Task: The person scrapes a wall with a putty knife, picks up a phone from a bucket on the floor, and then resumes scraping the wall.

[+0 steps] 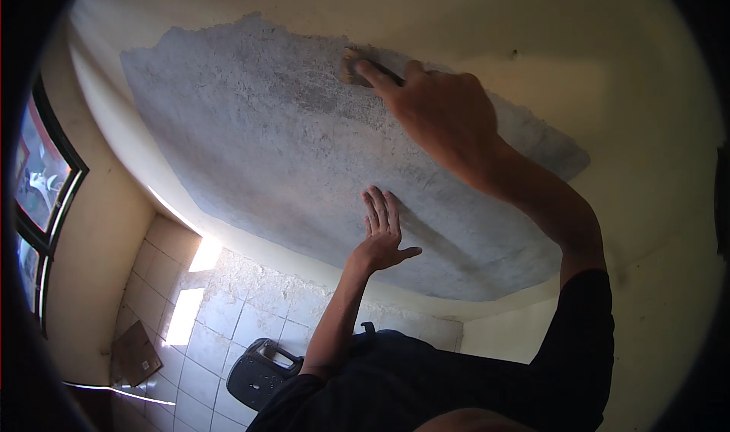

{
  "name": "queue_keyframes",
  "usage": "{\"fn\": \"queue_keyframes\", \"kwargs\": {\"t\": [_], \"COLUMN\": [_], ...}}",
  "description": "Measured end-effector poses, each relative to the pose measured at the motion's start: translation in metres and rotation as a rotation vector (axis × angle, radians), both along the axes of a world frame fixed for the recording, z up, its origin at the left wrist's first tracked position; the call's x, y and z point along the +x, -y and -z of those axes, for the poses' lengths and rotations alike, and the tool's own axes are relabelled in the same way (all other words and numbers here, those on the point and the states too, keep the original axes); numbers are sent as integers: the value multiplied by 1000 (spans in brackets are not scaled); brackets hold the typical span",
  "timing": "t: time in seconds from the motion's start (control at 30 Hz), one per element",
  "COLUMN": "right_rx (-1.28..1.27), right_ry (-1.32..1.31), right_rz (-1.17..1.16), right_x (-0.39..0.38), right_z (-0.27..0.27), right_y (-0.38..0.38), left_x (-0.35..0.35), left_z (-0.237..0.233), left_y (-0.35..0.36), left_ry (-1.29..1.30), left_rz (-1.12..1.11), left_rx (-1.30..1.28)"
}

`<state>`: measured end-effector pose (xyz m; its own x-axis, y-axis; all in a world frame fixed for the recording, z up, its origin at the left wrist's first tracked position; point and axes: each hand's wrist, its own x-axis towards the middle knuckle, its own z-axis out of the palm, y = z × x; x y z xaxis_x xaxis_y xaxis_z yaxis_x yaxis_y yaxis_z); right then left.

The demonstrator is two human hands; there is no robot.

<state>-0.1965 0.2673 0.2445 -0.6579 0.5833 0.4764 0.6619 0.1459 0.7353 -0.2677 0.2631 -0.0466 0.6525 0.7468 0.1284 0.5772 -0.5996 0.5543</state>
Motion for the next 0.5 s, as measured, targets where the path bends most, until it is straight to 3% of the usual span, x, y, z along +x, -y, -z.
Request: {"fn": "queue_keyframes", "kwargs": {"t": [0.23, 0.33, 0.5], "right_rx": [-274, -501, -916], "right_ry": [156, 158, 153], "right_rz": [-41, -203, -43], "right_x": [-77, -65, -19], "right_z": [39, 99, 176], "right_y": [-49, -78, -59], "left_x": [-29, -41, -80], "left_z": [25, 31, 8], "left_y": [-7, -1, 11], "left_ry": [100, 219, 347], "left_rz": [83, 148, 200], "left_rx": [-95, -179, -482]}}
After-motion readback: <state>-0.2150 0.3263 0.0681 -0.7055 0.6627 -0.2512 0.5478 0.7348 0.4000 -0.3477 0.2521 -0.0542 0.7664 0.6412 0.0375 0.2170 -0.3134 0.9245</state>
